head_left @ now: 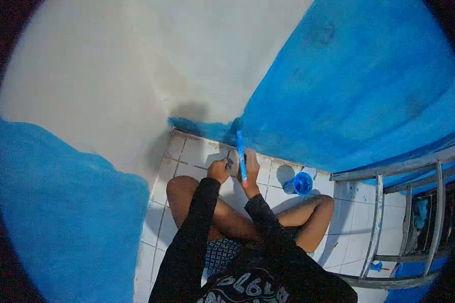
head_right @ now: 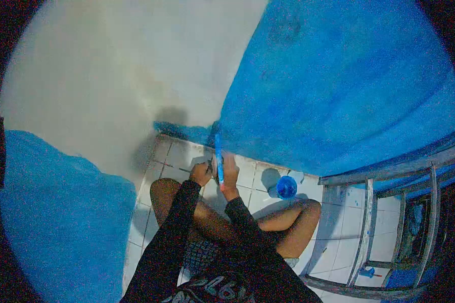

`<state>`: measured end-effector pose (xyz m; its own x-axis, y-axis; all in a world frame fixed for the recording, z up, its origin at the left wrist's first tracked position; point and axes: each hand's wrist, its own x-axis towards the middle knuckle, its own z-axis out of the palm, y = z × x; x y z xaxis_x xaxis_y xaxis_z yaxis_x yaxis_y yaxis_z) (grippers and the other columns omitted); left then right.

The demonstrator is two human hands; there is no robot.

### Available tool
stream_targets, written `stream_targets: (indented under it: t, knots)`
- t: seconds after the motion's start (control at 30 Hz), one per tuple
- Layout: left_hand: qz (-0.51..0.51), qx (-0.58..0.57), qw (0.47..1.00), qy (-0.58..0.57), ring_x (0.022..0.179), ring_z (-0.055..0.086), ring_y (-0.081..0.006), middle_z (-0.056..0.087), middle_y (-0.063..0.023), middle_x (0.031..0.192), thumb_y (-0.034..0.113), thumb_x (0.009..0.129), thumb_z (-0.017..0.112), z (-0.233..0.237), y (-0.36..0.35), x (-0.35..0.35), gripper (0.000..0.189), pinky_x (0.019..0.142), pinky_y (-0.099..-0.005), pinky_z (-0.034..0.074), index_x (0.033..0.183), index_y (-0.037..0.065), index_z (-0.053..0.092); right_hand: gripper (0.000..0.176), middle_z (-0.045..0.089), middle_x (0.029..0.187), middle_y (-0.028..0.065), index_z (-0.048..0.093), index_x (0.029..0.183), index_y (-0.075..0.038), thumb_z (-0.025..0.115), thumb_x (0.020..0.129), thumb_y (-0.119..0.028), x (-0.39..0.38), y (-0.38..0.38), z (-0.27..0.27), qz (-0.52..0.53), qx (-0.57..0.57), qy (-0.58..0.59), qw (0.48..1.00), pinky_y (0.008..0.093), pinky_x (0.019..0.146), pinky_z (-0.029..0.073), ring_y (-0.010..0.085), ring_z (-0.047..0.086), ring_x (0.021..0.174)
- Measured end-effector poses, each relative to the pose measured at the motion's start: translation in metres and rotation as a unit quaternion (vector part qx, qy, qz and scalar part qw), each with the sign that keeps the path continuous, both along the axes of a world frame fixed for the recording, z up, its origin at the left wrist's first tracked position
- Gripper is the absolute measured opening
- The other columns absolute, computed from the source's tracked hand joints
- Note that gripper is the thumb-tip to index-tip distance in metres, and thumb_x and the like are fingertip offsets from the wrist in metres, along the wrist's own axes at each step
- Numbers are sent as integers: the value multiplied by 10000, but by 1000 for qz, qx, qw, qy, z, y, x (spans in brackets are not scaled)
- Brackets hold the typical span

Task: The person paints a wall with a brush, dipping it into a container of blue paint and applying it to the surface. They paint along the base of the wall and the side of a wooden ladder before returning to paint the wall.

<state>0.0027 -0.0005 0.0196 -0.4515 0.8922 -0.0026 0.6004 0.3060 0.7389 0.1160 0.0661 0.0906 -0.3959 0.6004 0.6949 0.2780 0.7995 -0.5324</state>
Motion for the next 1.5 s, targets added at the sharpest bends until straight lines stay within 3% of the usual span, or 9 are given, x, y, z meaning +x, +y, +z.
stream_targets:
  t: [0.13,0.3,0.43,0.57,0.63,0.9,1.17,1.37,1.5]
  knots:
    - [-3,-37,999,32,849,641,-421,667,-232,867,180,848,545,-12,-1,-4,199,766,-507,509,979,80,657,168,550,849,195,559,986,6,647,858,-58,2,-15,-6,3,-87,-6,996,410,631,475,382,579,727]
    - [5,28,1000,7,853,642,-413,673,-216,876,181,843,551,-18,-2,-5,210,771,-494,509,1001,87,654,214,609,930,173,575,1029,17,668,854,-64,2,-9,44,-44,-4,93,995,358,690,495,302,611,759]
    - [11,38,999,-2,862,643,-408,672,-219,874,196,847,559,-22,1,-4,212,771,-494,505,1002,83,649,338,626,1036,206,559,1100,-15,719,812,-90,-12,5,62,-67,-22,179,981,403,809,517,365,629,954]
    - [10,-2,1000,26,865,638,-421,660,-237,850,190,845,566,-28,5,-7,217,770,-511,497,1005,69,646,327,629,1052,189,558,1117,-36,694,826,-98,-24,13,13,-56,-23,101,993,403,749,530,369,643,919]
    - [12,-21,999,29,859,635,-431,654,-248,838,186,849,559,-30,6,-9,212,762,-516,496,992,55,644,184,601,905,210,556,989,15,654,871,-86,-28,4,12,-32,-6,70,997,412,686,497,391,612,785]
    - [36,-31,999,4,843,634,-451,649,-272,844,153,871,532,-13,-1,-5,179,738,-517,505,904,7,630,181,557,820,201,549,960,0,638,890,-142,-13,-34,-6,-3,-137,17,990,434,618,466,419,583,732]
    - [12,42,998,48,833,640,-424,667,-235,872,195,898,502,-14,-2,-5,224,771,-500,504,987,60,657,195,600,887,197,560,985,16,669,854,-80,-12,6,71,-83,40,150,984,401,677,489,350,613,770]
    - [-6,45,998,31,824,634,-428,658,-242,862,201,898,508,-29,6,-10,211,765,-505,501,947,47,645,181,577,795,172,578,936,0,696,810,-55,-7,19,19,-46,91,-20,995,404,578,477,360,605,676]
    - [4,15,999,45,841,637,-418,667,-221,862,202,879,532,-28,-1,-6,190,770,-503,501,937,64,649,187,572,787,151,578,915,-25,707,801,-98,0,13,13,1,37,-88,995,415,542,463,353,599,637]
